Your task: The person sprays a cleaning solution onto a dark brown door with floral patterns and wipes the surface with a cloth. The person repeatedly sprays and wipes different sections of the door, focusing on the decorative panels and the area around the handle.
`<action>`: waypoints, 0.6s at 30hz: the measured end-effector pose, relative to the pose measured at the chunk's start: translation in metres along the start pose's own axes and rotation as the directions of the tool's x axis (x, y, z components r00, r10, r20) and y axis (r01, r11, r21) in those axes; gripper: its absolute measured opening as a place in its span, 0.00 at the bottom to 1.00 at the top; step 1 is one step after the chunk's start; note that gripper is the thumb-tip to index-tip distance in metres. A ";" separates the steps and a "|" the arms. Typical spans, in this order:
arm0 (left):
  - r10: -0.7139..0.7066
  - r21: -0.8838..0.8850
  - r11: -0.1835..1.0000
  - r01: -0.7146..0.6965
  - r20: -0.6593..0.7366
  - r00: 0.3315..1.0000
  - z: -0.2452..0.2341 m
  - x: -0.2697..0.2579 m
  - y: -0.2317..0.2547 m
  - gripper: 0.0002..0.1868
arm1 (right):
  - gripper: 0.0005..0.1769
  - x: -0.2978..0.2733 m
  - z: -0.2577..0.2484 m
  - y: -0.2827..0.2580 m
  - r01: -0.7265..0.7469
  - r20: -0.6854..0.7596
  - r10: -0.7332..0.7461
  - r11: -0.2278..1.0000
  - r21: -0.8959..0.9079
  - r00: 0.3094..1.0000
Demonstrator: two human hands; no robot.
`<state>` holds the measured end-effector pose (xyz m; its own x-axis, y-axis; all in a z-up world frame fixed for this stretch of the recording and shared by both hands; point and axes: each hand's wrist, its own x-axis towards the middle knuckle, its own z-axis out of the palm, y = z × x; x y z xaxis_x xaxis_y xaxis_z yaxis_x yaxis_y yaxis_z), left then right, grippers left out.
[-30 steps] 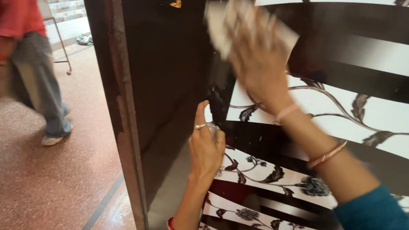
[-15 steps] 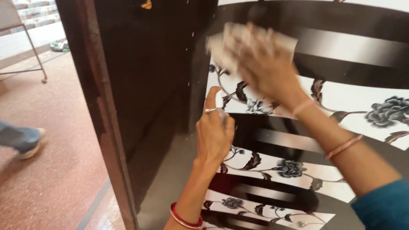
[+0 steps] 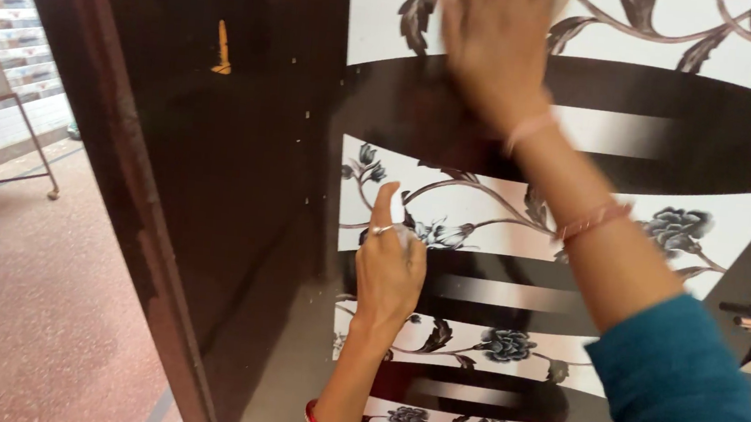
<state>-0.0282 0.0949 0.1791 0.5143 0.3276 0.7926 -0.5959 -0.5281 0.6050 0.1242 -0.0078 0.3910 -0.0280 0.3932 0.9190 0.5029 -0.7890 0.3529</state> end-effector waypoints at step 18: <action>-0.123 0.046 0.992 0.116 0.223 0.967 0.031 -0.020 0.040 0.38 | 0.33 -0.206 -0.050 0.014 0.423 0.377 -0.390 0.906 -0.005 0.840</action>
<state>-0.0431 0.0431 0.1845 0.7082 0.2069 0.6750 -0.5037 -0.5219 0.6884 0.0932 -0.1232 0.2154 0.1059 0.8162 0.5680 0.4399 -0.5507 0.7094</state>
